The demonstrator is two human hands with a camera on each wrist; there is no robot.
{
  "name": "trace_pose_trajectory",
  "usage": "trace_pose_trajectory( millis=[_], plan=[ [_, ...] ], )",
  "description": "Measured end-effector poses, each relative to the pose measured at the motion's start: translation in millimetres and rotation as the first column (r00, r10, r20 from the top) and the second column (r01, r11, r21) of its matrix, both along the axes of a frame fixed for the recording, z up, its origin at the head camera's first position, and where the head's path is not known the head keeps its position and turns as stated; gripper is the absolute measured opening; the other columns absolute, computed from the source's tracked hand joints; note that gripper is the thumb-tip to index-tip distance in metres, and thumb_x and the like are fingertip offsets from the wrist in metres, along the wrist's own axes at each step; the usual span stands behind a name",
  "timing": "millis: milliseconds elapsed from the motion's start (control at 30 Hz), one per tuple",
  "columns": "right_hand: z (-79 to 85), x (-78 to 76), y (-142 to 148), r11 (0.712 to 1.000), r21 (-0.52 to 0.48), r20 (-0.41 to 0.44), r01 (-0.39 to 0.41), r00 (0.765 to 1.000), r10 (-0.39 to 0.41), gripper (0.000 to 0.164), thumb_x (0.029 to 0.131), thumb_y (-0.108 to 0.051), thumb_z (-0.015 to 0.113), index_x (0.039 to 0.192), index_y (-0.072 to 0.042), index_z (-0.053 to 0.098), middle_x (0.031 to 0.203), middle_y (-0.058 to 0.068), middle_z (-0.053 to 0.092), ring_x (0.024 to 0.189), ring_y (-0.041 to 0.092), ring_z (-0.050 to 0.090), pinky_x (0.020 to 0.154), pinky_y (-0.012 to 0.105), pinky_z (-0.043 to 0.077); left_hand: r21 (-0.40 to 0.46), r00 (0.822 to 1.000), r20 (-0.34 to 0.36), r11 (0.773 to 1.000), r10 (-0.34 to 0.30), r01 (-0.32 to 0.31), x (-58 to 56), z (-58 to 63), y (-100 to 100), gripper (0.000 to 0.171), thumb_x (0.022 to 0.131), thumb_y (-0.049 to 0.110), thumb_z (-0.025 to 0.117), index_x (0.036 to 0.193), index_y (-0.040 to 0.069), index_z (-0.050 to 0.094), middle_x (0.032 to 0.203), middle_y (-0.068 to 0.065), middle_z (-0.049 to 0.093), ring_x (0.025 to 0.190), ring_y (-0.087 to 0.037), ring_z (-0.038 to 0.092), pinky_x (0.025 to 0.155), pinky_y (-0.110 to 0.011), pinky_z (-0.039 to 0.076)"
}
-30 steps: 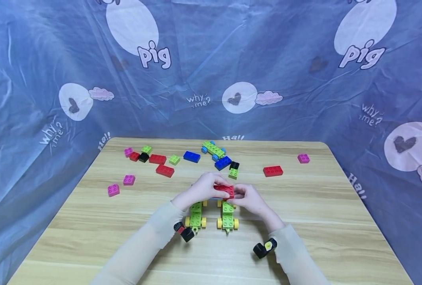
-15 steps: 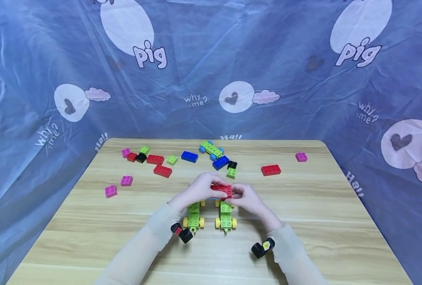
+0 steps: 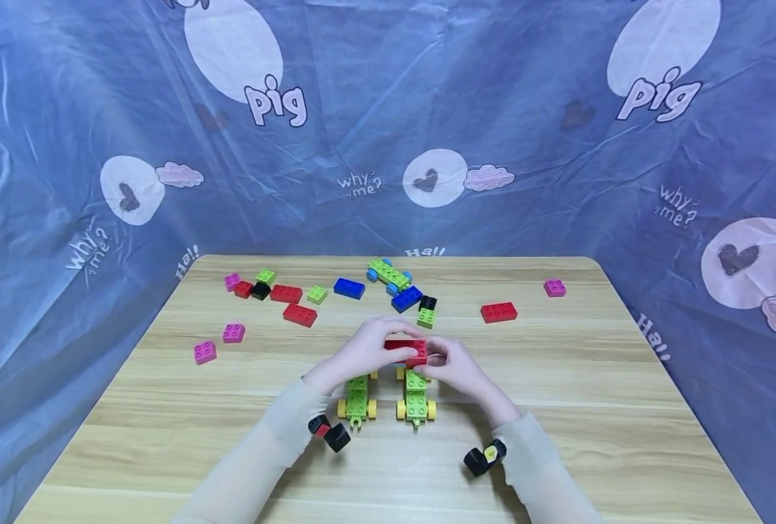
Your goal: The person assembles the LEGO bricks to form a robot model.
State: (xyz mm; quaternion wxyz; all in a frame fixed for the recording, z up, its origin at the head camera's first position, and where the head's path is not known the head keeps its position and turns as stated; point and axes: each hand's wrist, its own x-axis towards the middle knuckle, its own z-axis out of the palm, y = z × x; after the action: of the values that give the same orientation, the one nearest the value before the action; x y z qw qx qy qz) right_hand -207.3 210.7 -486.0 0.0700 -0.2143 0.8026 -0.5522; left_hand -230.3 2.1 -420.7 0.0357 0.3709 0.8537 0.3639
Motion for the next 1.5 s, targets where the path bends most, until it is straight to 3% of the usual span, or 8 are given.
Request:
trace_pose_trajectory(
  millis=[100,200,367,567,767,1000,1400,1500],
  plan=[
    [2.3,1.3,-1,0.999,0.037,-0.012,0.018,1.0,-0.018,0.051,0.084,-0.008,0.071,0.13,0.004,0.054,0.127,0.022,0.06,0.114,0.023,0.061,0.096,0.024,0.047,0.029,1.0,0.013,0.999,0.012,-0.013,1.6,5.8,-6,0.028,0.091,0.022,0.067,0.118,0.014,0.069,0.12,0.001,0.067,0.119,-0.018,0.057,0.102,-0.036,0.044],
    [5.7,2.5,-2,1.0,0.023,-0.004,0.003,1.0,-0.003,0.06,0.084,-0.01,0.072,0.137,0.003,0.047,0.135,0.022,0.054,0.124,0.039,0.052,0.106,0.042,0.041,0.071,0.999,-0.002,0.997,0.032,-0.032,0.9,9.7,-13,0.026,0.091,0.019,0.067,0.116,0.013,0.069,0.118,-0.001,0.068,0.117,-0.019,0.058,0.101,-0.036,0.046],
    [12.7,2.8,-7,1.0,-0.025,-0.01,0.019,1.0,-0.019,0.06,0.083,-0.007,0.071,0.137,0.003,0.046,0.136,0.024,0.052,0.128,0.044,0.046,0.106,0.061,0.033,0.149,0.997,-0.028,0.986,0.075,-0.07,-0.9,14.2,-27,0.027,0.09,0.017,0.067,0.116,0.008,0.068,0.117,-0.004,0.069,0.114,-0.02,0.061,0.101,-0.038,0.047],
    [24.1,0.1,-16,0.998,0.022,-0.129,0.06,0.99,-0.057,0.048,0.084,-0.008,0.072,0.128,0.001,0.055,0.129,0.019,0.06,0.122,0.037,0.053,0.105,0.058,0.036,0.226,0.988,-0.029,0.964,0.149,-0.138,-2.8,15.7,-47,0.024,0.09,0.013,0.068,0.113,0.009,0.069,0.115,-0.004,0.069,0.115,-0.021,0.061,0.101,-0.039,0.047],
    [31.6,-2.8,-27,0.99,0.12,-0.196,0.073,0.979,-0.049,0.045,0.081,-0.016,0.076,0.122,-0.004,0.062,0.12,0.013,0.065,0.111,0.03,0.061,0.099,0.047,0.046,0.241,0.966,-0.092,0.947,0.241,-0.213,-13.4,7.8,-71,0.021,0.088,0.011,0.069,0.108,0.008,0.071,0.109,-0.006,0.071,0.108,-0.024,0.063,0.094,-0.043,0.049],
    [30.5,-3.7,-32,0.987,0.15,-0.132,0.062,0.99,-0.042,0.046,0.079,-0.019,0.079,0.12,-0.006,0.064,0.112,0.013,0.067,0.088,0.014,0.062,0.076,0.025,0.049,0.24,0.942,-0.095,0.925,0.323,-0.293,-32.0,-6.5,-100,0.02,0.089,0.011,0.068,0.108,0.005,0.071,0.105,-0.009,0.072,0.1,-0.025,0.065,0.083,-0.045,0.053],
    [26.1,-5.4,-33,0.987,0.142,-0.056,0.076,0.996,-0.069,0.043,0.079,-0.016,0.078,0.119,-0.005,0.066,0.097,0.011,0.068,0.074,0.009,0.057,0.065,0.023,0.047,0.199,0.887,-0.058,0.876,0.459,-0.44,-59.0,-32.3,-161,0.031,0.085,0.004,0.068,0.116,0.001,0.067,0.109,-0.017,0.069,0.102,-0.032,0.064,0.087,-0.047,0.052],
    [27.2,-5.2,-35,0.986,0.148,-0.035,0.082,0.996,-0.077,0.043,0.08,-0.013,0.077,0.12,-0.003,0.065,0.099,0.012,0.067,0.073,0.008,0.057,0.065,0.022,0.047,0.183,0.863,-0.05,0.854,0.503,-0.487,-66.7,-38.5,-179,0.034,0.084,0.004,0.07,0.117,0.0,0.066,0.111,-0.019,0.067,0.104,-0.034,0.063,0.087,-0.048,0.051]
  ],
)
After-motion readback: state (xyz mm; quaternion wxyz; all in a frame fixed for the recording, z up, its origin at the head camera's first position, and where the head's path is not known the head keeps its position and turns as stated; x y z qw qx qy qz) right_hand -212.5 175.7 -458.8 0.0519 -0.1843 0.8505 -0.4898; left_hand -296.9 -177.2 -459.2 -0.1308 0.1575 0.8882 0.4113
